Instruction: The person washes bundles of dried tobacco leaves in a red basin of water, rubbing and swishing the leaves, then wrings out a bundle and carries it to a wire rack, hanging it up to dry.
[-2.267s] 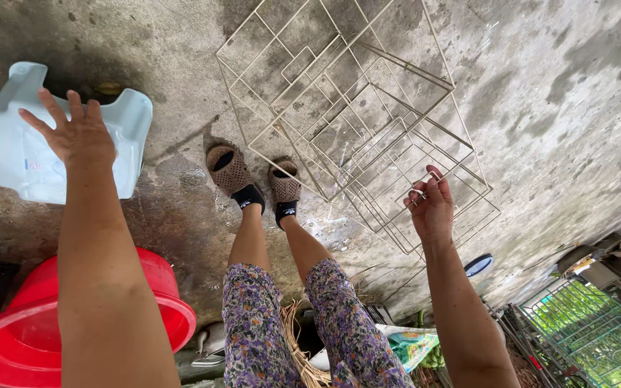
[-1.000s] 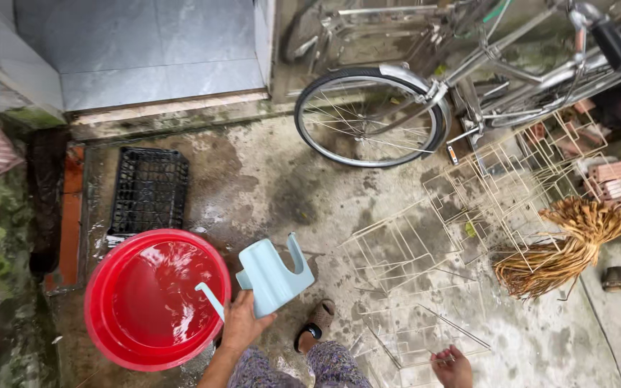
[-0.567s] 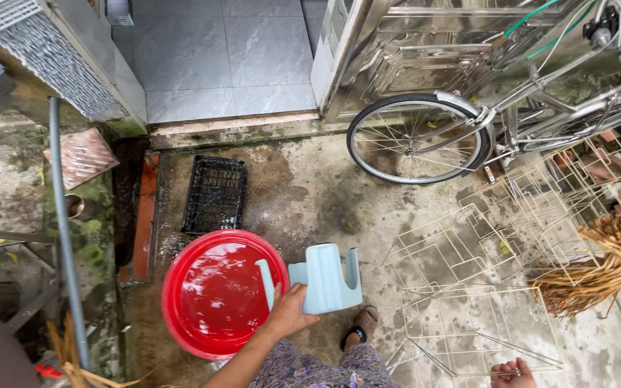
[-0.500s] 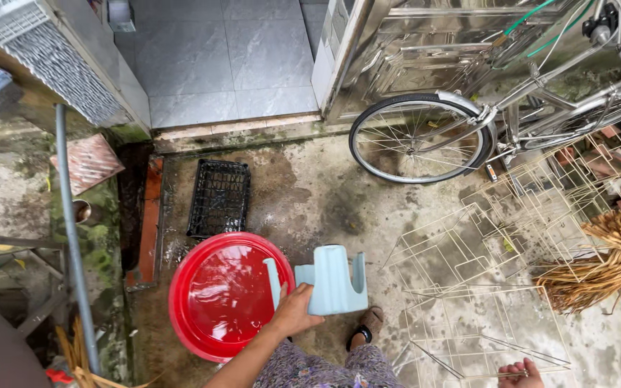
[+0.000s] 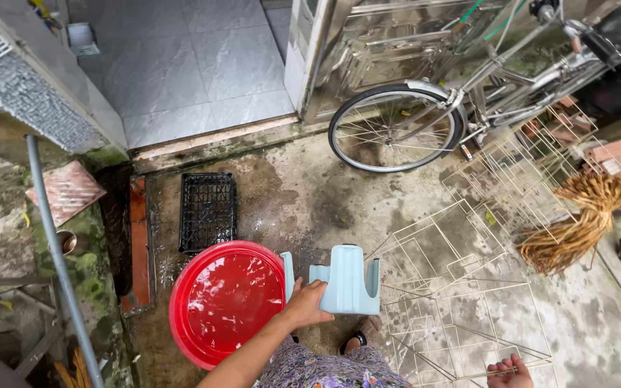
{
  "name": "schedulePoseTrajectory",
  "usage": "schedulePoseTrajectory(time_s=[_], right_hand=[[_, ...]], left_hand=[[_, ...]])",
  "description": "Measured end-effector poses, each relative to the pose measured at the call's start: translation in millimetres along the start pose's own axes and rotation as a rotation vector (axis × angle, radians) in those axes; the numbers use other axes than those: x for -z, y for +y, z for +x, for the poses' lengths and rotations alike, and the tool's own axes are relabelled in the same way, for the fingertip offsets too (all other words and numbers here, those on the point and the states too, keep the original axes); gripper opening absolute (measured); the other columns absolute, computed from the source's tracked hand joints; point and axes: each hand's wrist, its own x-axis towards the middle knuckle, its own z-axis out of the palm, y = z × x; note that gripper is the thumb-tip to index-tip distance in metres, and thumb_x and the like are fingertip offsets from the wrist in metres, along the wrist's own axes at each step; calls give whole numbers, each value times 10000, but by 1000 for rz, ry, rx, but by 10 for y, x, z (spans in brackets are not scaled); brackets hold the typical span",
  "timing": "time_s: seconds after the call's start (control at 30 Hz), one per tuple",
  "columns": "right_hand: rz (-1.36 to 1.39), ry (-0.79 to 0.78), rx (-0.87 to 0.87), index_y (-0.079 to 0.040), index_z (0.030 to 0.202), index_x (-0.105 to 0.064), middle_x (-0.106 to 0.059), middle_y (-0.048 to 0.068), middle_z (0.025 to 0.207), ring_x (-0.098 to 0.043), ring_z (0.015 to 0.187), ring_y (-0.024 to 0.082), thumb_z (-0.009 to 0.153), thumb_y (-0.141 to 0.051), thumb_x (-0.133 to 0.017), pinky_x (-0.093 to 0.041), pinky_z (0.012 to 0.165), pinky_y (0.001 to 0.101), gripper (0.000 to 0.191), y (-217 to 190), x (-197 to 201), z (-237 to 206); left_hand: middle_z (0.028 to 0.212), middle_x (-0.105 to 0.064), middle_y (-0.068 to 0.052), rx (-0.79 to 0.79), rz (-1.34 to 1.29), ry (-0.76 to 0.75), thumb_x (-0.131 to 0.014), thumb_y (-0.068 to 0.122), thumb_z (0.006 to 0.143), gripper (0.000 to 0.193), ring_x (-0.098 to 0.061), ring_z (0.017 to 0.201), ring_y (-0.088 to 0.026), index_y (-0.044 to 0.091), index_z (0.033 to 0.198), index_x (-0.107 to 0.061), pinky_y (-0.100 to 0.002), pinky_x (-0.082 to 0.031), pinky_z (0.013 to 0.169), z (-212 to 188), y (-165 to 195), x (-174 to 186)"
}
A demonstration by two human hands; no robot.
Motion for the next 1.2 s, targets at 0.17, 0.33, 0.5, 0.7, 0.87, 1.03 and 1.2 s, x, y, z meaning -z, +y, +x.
schedulePoseTrajectory(time_s=[0.17, 0.33, 0.5, 0.7, 0.87, 1.03, 1.2], right_hand=[[57, 43, 52, -141, 1211, -550, -528, -57, 851, -473, 713, 92, 1137, -365, -440, -423, 726, 339, 261, -17, 191, -228], [107, 48, 64, -130, 1221, -548, -541, -46, 911, -462, 732, 96, 1159, -384, -433, -420, 746, 341, 285, 8, 373, -228], [143, -15, 56, -137, 1194, -550, -547, -35, 910, -474, 720, 107, 1158, -375, -426, -428, 739, 359, 270, 0, 665, -206], [196, 125, 29, -183, 1155, -654, -616, -24, 919, -523, 693, 99, 1052, -304, -600, -491, 752, 360, 168, -164, 1012, -296], [385, 11, 68, -161, 1179, -701, -640, -2, 808, -544, 647, 137, 1019, -263, -589, -436, 639, 344, 220, -302, 1569, -252], [438, 125, 69, -104, 1301, -643, -599, 22, 834, -539, 686, 157, 1015, -260, -614, -433, 636, 336, 327, -292, 2287, -100], [426, 194, 72, -79, 1321, -631, -600, 23, 824, -540, 694, 141, 991, -280, -627, -465, 643, 329, 386, -334, 2966, 138]], left_hand=[[1242, -619, -162, -59, 45, -79, -868, 399, 667, 751, -567, 1256, -347, 61, 1268, -568, -654, -174, 1194, 115, 83, -16], [1240, -620, -173, -99, 98, -117, -860, 412, 671, 750, -580, 1241, -351, 58, 1260, -561, -654, -182, 1190, 247, 146, -81], [1225, -634, -163, -121, 124, -134, -857, 413, 664, 734, -588, 1232, -347, 68, 1246, -572, -654, -183, 1194, 343, 258, -200], [1277, -617, -181, -165, 170, -152, -871, 414, 675, 774, -569, 1250, -351, 53, 1280, -551, -648, -185, 1178, 504, 532, -443], [1320, -642, -143, -146, 202, -234, -866, 390, 675, 768, -568, 1288, -305, 94, 1320, -573, -624, -173, 1206, 729, 876, -807], [1302, -650, -158, -214, 248, -238, -885, 384, 662, 747, -579, 1260, -311, 84, 1274, -582, -617, -179, 1180, 891, 1242, -1193], [1195, -709, -118, -87, 276, -271, -876, 372, 667, 667, -636, 1187, -296, 102, 1216, -611, -594, -205, 1202, 1006, 1540, -1652]])
